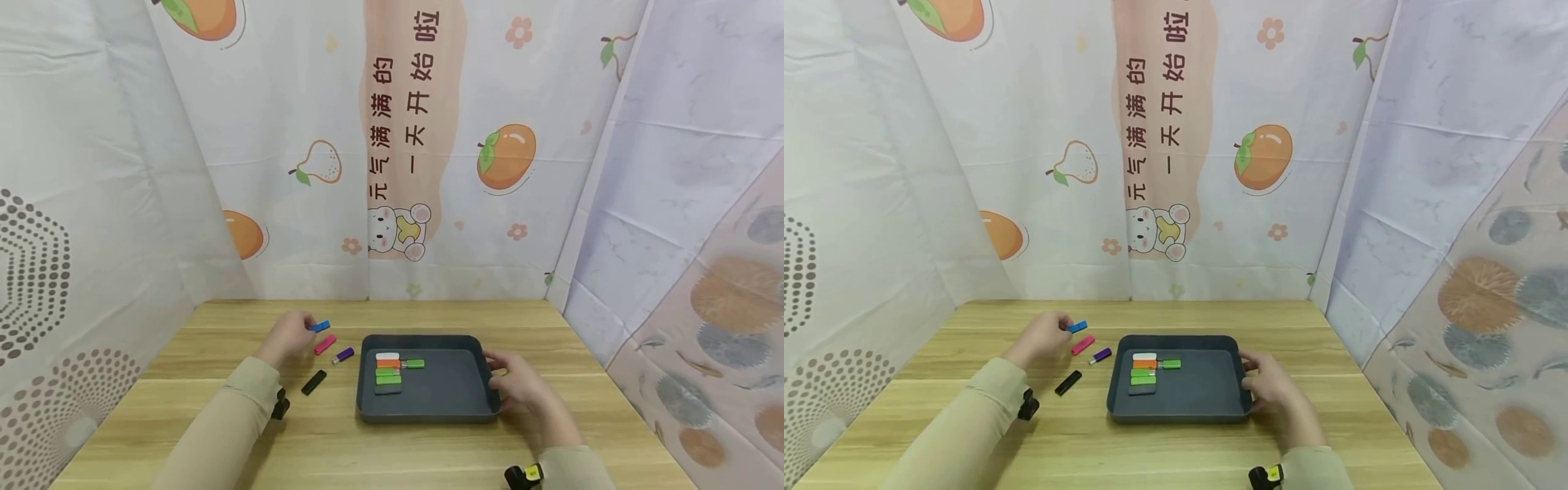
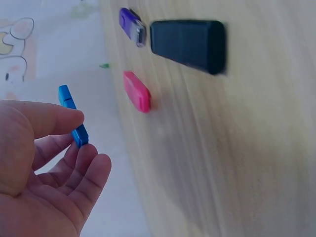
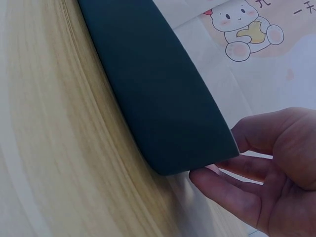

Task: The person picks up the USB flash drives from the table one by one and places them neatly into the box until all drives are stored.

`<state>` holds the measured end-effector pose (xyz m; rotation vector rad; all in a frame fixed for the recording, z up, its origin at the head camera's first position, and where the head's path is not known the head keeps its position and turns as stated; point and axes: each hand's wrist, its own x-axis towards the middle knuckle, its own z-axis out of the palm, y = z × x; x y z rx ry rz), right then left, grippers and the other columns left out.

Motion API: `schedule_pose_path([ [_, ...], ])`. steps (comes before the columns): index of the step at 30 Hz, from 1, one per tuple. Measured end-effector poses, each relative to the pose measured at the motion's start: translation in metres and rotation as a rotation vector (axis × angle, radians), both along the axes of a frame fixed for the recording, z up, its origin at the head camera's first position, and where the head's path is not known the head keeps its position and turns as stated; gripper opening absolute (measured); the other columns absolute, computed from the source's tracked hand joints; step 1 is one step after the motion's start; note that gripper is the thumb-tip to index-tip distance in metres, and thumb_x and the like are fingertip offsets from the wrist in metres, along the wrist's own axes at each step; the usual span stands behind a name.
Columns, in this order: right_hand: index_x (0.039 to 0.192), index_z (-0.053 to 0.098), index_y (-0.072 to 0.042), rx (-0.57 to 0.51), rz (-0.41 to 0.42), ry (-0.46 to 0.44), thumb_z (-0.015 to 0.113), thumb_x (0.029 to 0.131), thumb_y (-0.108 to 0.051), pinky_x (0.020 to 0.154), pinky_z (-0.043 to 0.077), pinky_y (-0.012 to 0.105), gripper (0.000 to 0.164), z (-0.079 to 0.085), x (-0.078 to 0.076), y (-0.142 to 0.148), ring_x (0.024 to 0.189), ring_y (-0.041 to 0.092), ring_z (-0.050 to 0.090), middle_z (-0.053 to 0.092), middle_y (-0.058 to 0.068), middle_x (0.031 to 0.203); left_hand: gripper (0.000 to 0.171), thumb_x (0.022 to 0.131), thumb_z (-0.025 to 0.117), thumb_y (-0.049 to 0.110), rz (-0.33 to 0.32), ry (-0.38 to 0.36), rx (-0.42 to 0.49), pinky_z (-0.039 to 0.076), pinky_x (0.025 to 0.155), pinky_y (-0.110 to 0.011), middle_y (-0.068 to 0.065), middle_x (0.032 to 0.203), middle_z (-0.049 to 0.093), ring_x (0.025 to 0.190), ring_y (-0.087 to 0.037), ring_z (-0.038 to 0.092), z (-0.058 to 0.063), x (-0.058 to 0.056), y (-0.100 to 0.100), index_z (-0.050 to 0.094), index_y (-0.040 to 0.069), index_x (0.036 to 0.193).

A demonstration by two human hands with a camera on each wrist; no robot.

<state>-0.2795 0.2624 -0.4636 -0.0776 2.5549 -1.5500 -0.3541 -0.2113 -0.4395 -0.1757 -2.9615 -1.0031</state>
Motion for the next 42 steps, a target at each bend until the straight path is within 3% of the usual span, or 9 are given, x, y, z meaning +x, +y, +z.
schedule_pose_path([
  [6,0.148,0.047,0.002,0.007,0.0,0.008,0.059,0.078,0.013,0.052,0.058,0.049,0.072,0.001,-0.002,0.0,0.079,0.029,0.068,0.057,0.03,0.129,0.012,0.09,0.067,0.004,-0.04,0.052,-0.024,0.052,0.068,-0.036,-0.007,0.091,0.066,0.079,-0.022,0.058,0.005,-0.004,0.01,0.071,0.002,0.101],
  [11,0.149,0.047,0.003,0.001,0.016,0.009,0.059,0.078,0.013,0.053,0.058,0.049,0.072,0.002,-0.001,-0.001,0.079,0.029,0.068,0.056,0.031,0.129,0.014,0.089,0.068,0.001,-0.049,0.054,-0.004,0.053,0.069,-0.036,-0.009,0.094,0.067,0.079,-0.022,0.059,0.013,0.003,0.025,0.071,0.001,0.103],
  [19,0.149,0.044,0.006,-0.012,0.043,0.008,0.058,0.079,0.014,0.054,0.059,0.05,0.072,0.001,-0.001,0.001,0.08,0.031,0.068,0.054,0.034,0.129,0.013,0.091,0.068,0.003,-0.095,0.059,0.035,0.046,0.048,-0.029,-0.006,0.09,0.067,0.057,-0.016,0.055,0.021,0.01,0.049,0.072,0.004,0.103],
  [26,0.148,0.047,0.004,-0.012,0.02,0.001,0.059,0.08,0.013,0.054,0.059,0.05,0.071,0.001,-0.001,0.0,0.083,0.031,0.067,0.055,0.032,0.129,0.009,0.091,0.071,0.005,-0.137,0.101,0.003,0.055,0.069,-0.032,-0.003,0.092,0.069,0.078,-0.016,0.061,0.019,0.013,0.07,0.074,0.008,0.1],
  [32,0.149,0.046,0.003,-0.011,0.012,-0.005,0.059,0.079,0.014,0.055,0.059,0.05,0.071,0.002,0.0,0.0,0.086,0.031,0.067,0.055,0.032,0.129,0.007,0.091,0.073,0.005,-0.166,0.124,0.005,0.056,0.07,-0.034,-0.002,0.09,0.068,0.078,-0.015,0.062,0.018,0.017,0.086,0.074,0.008,0.097],
  [37,0.149,0.045,0.004,-0.013,0.028,0.001,0.059,0.08,0.013,0.055,0.058,0.05,0.071,0.002,0.001,0.0,0.086,0.031,0.067,0.054,0.033,0.13,0.009,0.092,0.072,0.003,-0.193,0.089,0.052,0.056,0.071,-0.035,-0.003,0.093,0.067,0.082,-0.018,0.062,0.016,0.02,0.096,0.073,0.006,0.1],
  [42,0.149,0.045,0.005,-0.011,0.036,0.005,0.059,0.08,0.014,0.055,0.059,0.05,0.071,0.001,0.001,0.0,0.085,0.031,0.067,0.054,0.034,0.13,0.01,0.092,0.073,0.005,-0.22,0.088,0.031,0.056,0.074,-0.035,-0.002,0.093,0.066,0.084,-0.019,0.059,0.011,0.02,0.105,0.074,0.006,0.102],
])
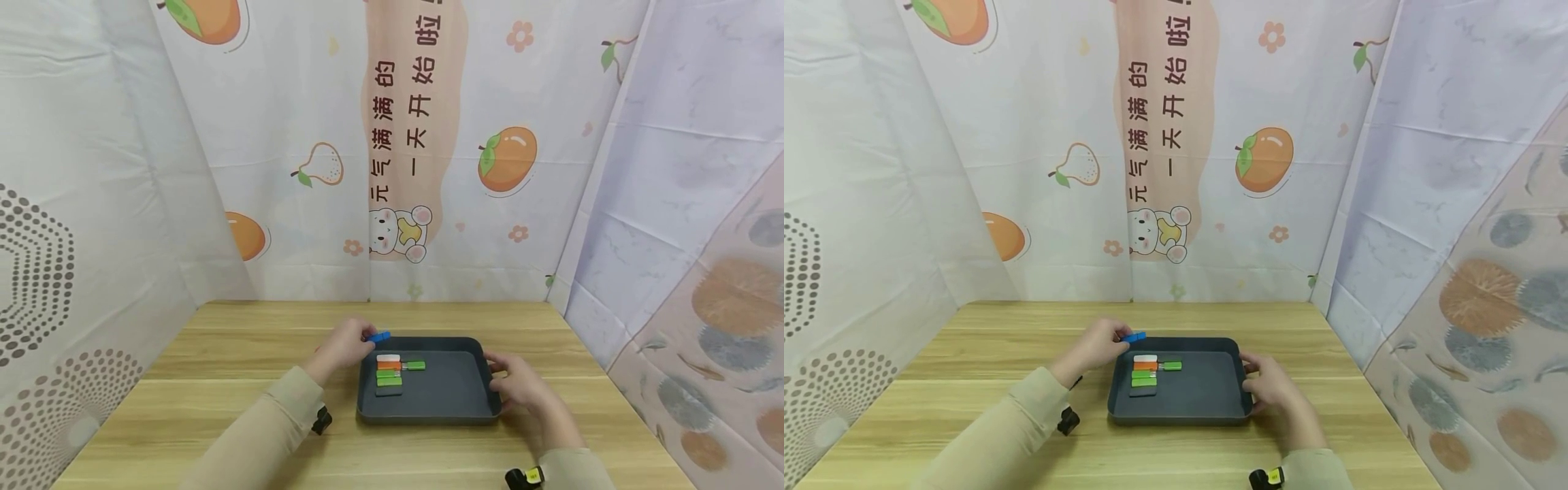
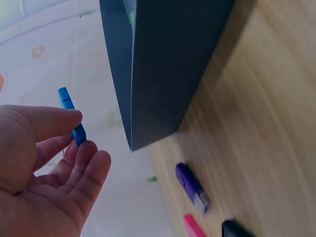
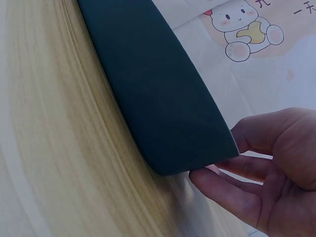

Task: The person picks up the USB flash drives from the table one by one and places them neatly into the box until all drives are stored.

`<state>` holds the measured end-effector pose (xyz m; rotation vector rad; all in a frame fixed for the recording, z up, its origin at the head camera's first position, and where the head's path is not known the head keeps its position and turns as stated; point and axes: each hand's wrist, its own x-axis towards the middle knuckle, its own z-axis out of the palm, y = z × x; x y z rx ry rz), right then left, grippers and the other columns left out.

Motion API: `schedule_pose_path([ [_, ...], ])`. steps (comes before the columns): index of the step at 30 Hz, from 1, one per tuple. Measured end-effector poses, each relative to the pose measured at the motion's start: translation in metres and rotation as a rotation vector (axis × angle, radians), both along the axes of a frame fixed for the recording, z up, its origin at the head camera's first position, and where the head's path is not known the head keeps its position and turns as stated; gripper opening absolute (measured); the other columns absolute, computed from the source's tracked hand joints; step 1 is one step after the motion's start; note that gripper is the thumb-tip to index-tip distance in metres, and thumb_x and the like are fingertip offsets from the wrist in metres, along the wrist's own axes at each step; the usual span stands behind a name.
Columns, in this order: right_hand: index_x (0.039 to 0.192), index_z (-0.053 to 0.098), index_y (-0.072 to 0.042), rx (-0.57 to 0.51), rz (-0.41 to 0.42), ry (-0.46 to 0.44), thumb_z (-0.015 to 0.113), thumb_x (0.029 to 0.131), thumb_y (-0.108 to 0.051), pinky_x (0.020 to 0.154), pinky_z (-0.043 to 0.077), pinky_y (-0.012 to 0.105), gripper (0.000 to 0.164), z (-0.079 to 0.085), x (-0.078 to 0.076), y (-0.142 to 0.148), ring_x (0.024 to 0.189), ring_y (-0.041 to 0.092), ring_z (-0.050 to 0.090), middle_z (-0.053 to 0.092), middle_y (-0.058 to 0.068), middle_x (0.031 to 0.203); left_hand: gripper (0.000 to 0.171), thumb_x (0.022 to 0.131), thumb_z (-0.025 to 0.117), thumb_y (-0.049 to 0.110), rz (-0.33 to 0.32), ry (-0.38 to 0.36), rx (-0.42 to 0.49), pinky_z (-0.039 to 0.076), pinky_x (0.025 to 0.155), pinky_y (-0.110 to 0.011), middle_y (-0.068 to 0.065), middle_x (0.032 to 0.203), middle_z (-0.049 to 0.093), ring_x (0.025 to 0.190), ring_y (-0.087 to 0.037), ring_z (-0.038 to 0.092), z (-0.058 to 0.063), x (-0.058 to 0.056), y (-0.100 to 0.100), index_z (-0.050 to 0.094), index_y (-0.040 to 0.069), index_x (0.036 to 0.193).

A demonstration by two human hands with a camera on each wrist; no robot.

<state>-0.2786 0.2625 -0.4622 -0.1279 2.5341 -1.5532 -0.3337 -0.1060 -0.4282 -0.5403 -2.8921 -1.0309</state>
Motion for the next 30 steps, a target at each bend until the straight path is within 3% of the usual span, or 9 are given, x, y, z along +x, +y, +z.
schedule_pose_path([
  [7,0.148,0.047,0.003,-0.006,-0.028,-0.007,0.059,0.079,0.014,0.054,0.058,0.05,0.072,-0.002,-0.001,-0.001,0.083,0.03,0.067,0.056,0.031,0.13,0.01,0.092,0.073,0.006,-0.032,0.007,-0.031,0.056,0.077,-0.037,-0.003,0.09,0.065,0.082,-0.019,0.058,-0.005,0.003,0.016,0.074,0.004,0.102],
  [18,0.149,0.046,0.002,-0.005,-0.011,-0.012,0.058,0.081,0.016,0.055,0.059,0.05,0.07,-0.001,-0.001,-0.001,0.082,0.03,0.067,0.054,0.031,0.132,0.014,0.093,0.072,0.007,-0.067,0.007,-0.047,0.056,0.081,-0.038,-0.006,0.105,0.067,0.09,-0.018,0.059,-0.016,0.008,0.033,0.075,0.006,0.107],
  [30,0.149,0.046,0.002,-0.012,-0.014,-0.013,0.058,0.081,0.016,0.055,0.059,0.051,0.071,-0.001,-0.001,0.0,0.081,0.03,0.067,0.055,0.031,0.131,0.01,0.091,0.076,0.009,-0.1,0.018,-0.11,0.055,0.073,-0.033,-0.002,0.093,0.068,0.082,-0.014,0.059,-0.027,0.007,0.047,0.075,0.007,0.101],
])
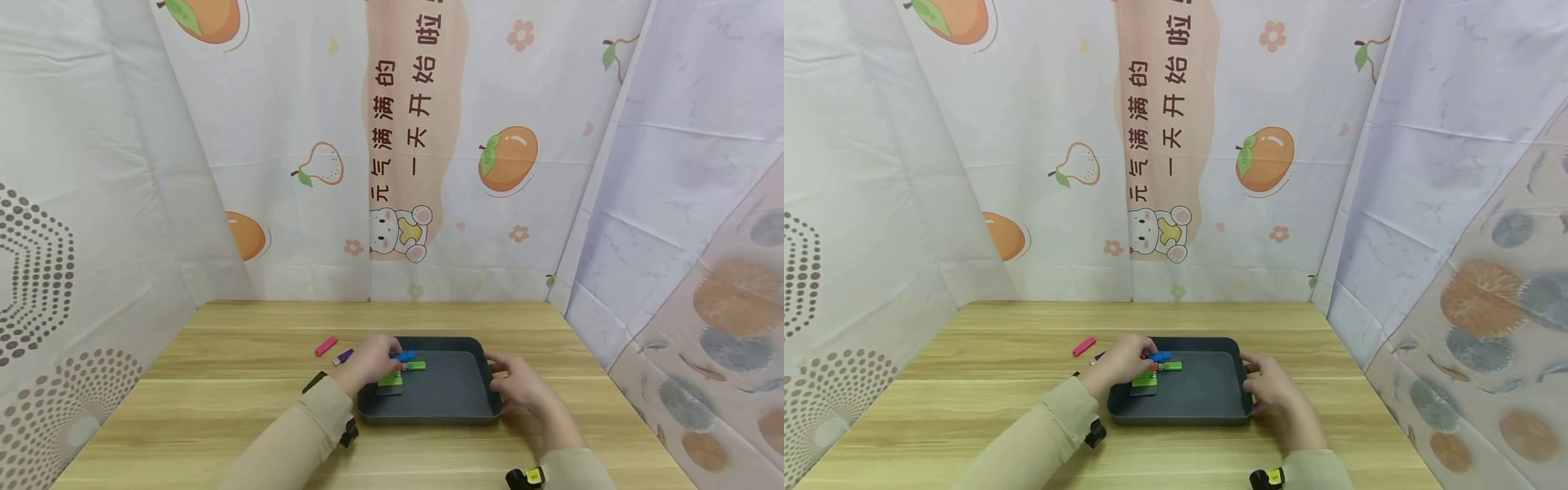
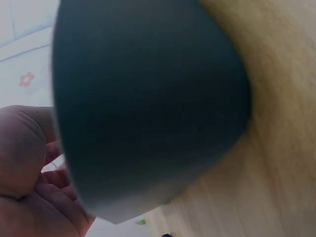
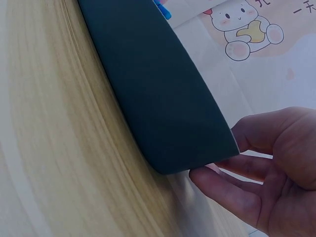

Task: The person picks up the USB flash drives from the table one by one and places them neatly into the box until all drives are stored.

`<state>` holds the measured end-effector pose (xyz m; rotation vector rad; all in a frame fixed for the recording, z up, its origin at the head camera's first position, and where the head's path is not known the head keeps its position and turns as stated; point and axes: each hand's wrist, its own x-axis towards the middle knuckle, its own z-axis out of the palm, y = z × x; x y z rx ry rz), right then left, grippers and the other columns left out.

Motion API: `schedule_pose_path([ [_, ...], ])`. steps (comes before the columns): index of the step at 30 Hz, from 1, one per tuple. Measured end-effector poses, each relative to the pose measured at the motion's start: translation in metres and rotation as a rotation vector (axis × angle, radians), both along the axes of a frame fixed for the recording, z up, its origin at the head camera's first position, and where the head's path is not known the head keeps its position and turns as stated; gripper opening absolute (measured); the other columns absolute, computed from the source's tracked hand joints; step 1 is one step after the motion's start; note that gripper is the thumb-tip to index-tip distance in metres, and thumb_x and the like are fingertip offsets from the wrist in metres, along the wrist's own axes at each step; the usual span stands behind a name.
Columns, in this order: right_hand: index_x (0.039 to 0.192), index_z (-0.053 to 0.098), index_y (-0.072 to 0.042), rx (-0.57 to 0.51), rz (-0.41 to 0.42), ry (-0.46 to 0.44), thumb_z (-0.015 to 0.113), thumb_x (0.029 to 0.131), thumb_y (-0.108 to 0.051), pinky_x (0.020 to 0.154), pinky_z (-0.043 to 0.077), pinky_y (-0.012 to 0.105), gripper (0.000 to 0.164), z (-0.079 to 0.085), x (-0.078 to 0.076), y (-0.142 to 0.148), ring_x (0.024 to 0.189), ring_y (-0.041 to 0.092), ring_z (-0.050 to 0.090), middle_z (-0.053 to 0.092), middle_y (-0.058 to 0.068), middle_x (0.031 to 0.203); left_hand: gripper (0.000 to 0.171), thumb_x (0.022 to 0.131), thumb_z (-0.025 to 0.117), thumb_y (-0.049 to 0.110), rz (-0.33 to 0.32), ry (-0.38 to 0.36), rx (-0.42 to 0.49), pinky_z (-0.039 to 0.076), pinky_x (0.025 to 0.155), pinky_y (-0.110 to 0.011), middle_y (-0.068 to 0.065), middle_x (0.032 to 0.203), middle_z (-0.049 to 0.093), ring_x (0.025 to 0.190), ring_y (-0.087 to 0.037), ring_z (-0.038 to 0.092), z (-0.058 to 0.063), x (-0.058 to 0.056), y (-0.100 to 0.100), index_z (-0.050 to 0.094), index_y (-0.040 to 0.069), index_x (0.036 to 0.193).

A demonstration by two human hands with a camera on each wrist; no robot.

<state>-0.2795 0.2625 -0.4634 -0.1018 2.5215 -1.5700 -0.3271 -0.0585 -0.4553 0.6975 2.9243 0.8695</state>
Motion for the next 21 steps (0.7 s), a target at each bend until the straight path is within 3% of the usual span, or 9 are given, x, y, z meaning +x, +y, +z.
schedule_pose_path([
  [21,0.15,0.045,0.002,-0.013,-0.001,-0.006,0.058,0.081,0.016,0.056,0.059,0.051,0.071,-0.001,0.0,0.0,0.081,0.03,0.067,0.054,0.031,0.131,0.011,0.092,0.074,0.013,0.01,0.011,-0.158,0.053,0.081,-0.034,0.0,0.102,0.065,0.089,-0.013,0.057,-0.008,0.005,0.023,0.075,0.012,0.103],
])
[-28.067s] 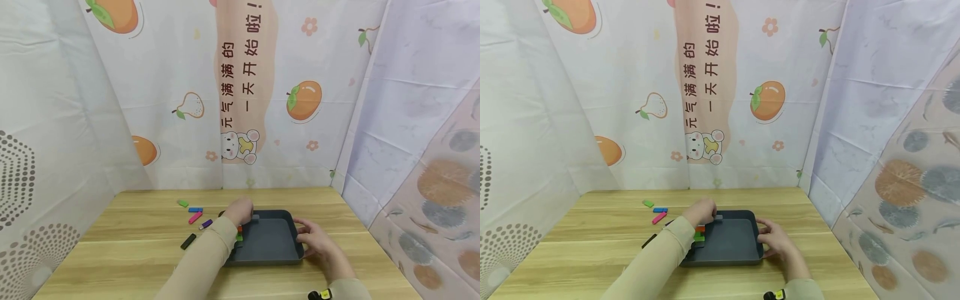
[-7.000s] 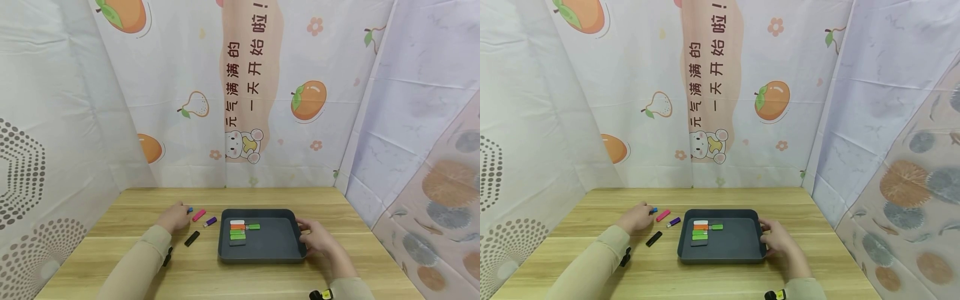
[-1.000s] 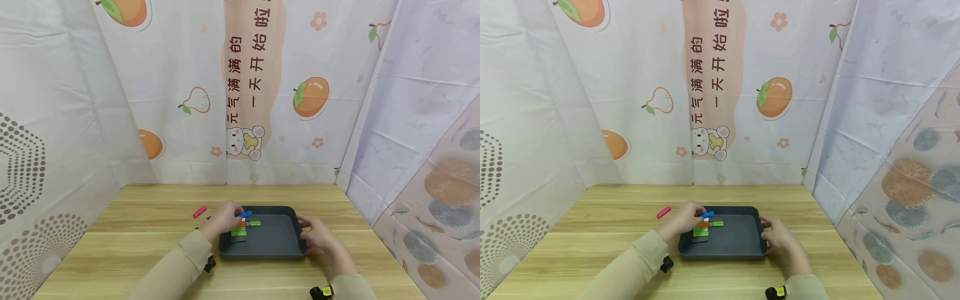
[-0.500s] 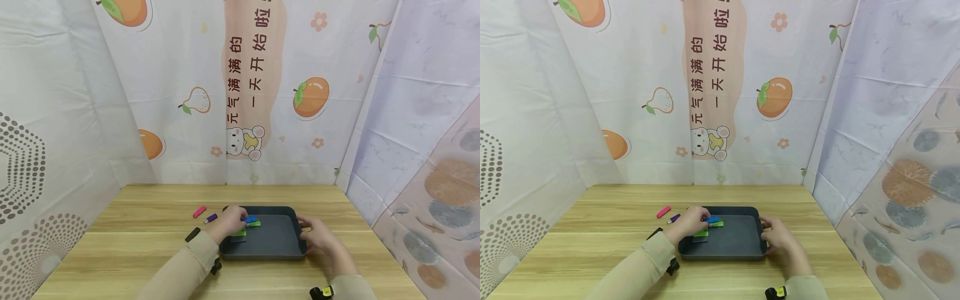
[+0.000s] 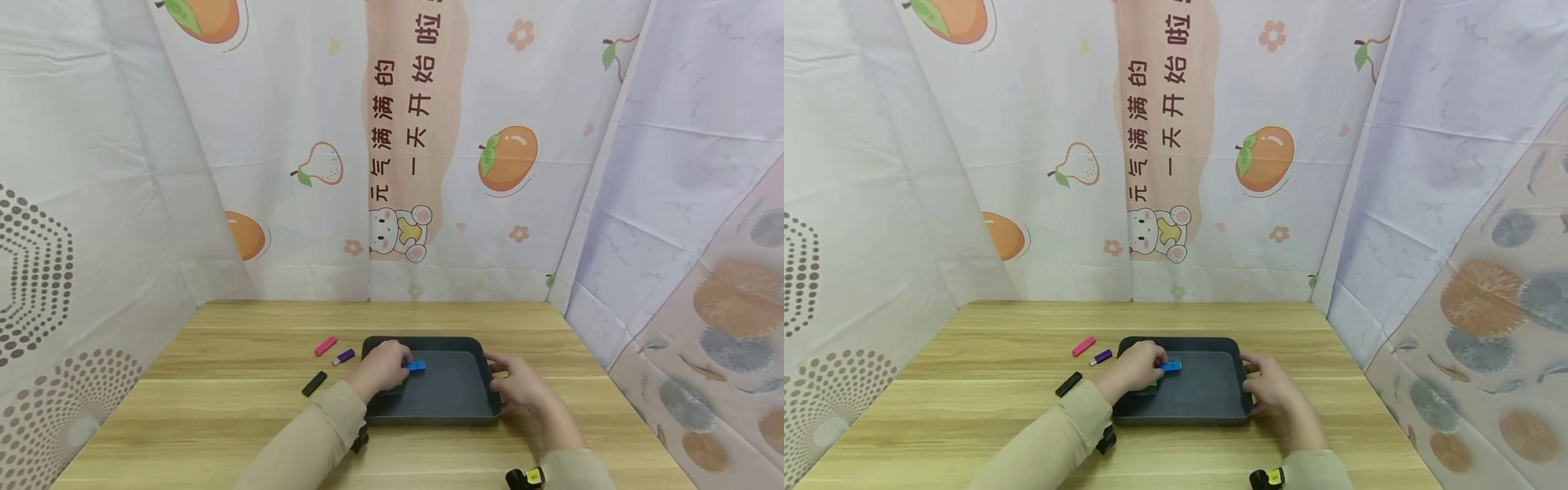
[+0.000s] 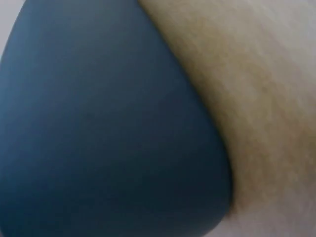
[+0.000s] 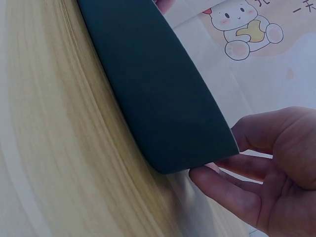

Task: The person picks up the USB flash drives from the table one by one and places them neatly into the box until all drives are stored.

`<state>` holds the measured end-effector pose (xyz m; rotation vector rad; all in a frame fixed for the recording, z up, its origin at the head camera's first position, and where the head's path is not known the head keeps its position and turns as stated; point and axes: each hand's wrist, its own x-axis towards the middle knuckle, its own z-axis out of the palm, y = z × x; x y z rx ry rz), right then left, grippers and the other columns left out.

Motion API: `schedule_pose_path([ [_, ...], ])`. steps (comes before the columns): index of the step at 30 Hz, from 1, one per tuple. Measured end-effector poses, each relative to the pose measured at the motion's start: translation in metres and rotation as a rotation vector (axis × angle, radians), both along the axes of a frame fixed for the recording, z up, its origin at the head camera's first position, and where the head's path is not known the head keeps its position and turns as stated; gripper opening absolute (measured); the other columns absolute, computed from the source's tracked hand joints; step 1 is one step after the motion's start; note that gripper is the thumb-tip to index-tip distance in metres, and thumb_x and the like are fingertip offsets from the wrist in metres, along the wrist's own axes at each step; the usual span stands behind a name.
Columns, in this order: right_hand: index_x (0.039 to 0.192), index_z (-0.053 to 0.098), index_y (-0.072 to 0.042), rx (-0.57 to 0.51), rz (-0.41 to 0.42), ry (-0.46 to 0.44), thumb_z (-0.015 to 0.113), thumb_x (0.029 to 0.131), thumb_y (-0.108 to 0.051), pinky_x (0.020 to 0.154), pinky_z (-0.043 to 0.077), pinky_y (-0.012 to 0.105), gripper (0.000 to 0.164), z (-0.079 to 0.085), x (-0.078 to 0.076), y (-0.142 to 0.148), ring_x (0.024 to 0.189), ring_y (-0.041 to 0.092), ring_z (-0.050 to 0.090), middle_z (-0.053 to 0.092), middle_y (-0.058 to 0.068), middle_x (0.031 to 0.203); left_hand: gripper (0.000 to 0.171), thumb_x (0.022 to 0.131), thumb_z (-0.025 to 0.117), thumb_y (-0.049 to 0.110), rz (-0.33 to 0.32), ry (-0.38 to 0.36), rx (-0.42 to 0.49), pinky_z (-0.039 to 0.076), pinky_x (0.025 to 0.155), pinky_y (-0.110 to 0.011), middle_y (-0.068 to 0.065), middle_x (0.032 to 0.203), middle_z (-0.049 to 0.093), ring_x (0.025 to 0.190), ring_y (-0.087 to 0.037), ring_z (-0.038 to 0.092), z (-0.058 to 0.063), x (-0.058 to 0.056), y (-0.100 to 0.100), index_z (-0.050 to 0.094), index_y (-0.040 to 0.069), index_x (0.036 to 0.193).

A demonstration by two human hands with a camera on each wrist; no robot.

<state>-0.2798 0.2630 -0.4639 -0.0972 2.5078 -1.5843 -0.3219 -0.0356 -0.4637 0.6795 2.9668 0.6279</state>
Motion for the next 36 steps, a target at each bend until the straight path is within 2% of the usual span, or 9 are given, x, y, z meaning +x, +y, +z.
schedule_pose_path([
  [18,0.15,0.046,0.002,0.006,-0.002,0.003,0.058,0.081,0.015,0.056,0.059,0.051,0.071,-0.0007,0.0007,0.0005,0.079,0.029,0.067,0.054,0.032,0.131,0.01,0.089,0.076,0.016,-0.007,0.083,-0.09,0.054,0.083,-0.038,0.001,0.097,0.066,0.091,-0.014,0.061,-0.0035,0.0041,0.0055,0.077,0.014,0.098],
  [36,0.149,0.045,0.003,0.001,0.009,0.015,0.058,0.081,0.015,0.055,0.059,0.051,0.071,-0.0008,0.0014,0.0006,0.079,0.03,0.068,0.054,0.032,0.13,0.007,0.087,0.079,0.019,-0.006,0.124,-0.125,0.052,0.079,-0.038,0.005,0.092,0.065,0.087,-0.012,0.06,-0.0073,-0.0001,0.0079,0.077,0.017,0.093],
])
